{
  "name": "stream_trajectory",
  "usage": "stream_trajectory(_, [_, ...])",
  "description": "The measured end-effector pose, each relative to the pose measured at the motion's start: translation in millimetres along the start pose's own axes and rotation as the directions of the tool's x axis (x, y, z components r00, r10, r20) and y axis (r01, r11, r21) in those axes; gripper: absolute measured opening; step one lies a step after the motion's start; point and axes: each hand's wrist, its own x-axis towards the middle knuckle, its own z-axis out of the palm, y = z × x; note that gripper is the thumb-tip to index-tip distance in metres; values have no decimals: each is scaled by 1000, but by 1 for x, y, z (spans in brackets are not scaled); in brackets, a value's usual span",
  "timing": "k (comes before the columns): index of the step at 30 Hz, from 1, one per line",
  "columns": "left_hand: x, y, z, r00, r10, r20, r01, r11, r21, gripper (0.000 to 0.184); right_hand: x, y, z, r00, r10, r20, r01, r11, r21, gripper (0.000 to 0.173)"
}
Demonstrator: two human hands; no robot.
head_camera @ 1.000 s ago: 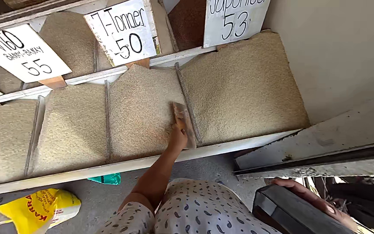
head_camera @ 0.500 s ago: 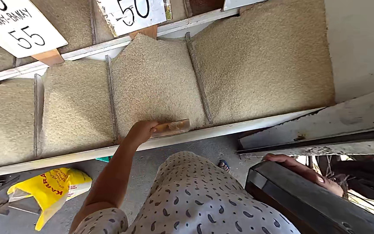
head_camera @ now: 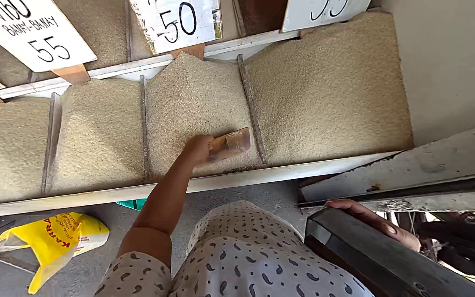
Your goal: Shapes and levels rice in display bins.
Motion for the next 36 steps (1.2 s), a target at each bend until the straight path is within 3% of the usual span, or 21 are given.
stream_trajectory(4, [-18, -5, -68, 938, -138, -319, 136, 990, -27, 27, -2, 13, -23, 994, 20, 108, -24, 999, 36, 72])
stream_trajectory(7, [-45, -16, -92, 893, -99, -440, 117, 993, 13, 27, -6, 25, -35, 989, 34, 142, -44, 997, 68, 73])
stream_trajectory(10, [-77, -45, -77, 960, -42, -276, 62, 996, 64, 24, -11, 36, -40, 989, 50, 138, -69, 988, 139, 72])
stream_trajectory(13, [-99, -77, -37, 994, -80, -75, 84, 995, 47, 21, -12, 47, -44, 984, 113, 139, -141, 967, 210, 69])
stream_trajectory(18, [-99, -98, 15, 999, -30, 21, 30, 1000, 8, 20, -3, 53, -34, 979, 138, 149, -170, 958, 230, 71])
stream_trajectory(21, [-68, -93, 12, 996, 12, 88, -13, 1000, 14, 23, 1, 44, -15, 988, 138, 72, -149, 973, 178, 73])
stream_trajectory(24, [-25, -101, -23, 987, 93, 135, -99, 994, 43, 24, 10, 49, 14, 996, 81, 36, -85, 984, 156, 73])
stream_trajectory(28, [22, -100, -99, 982, 187, 42, -189, 980, 68, 20, 21, 65, 57, 997, 69, -26, -62, 973, 223, 73])
stream_trajectory(32, [32, -95, -160, 944, 216, -251, -194, 975, 111, 22, 19, 66, 84, 997, 40, -70, -30, 990, 137, 73])
stream_trajectory(34, [19, -97, -178, 908, 103, -407, -78, 994, 79, 28, 14, 61, 98, 993, 24, -117, -12, 995, 98, 72])
stream_trajectory(36, [2, -106, -183, 859, -108, -501, 129, 992, 7, 33, 11, 59, 114, 975, 9, -223, 9, 997, 80, 70])
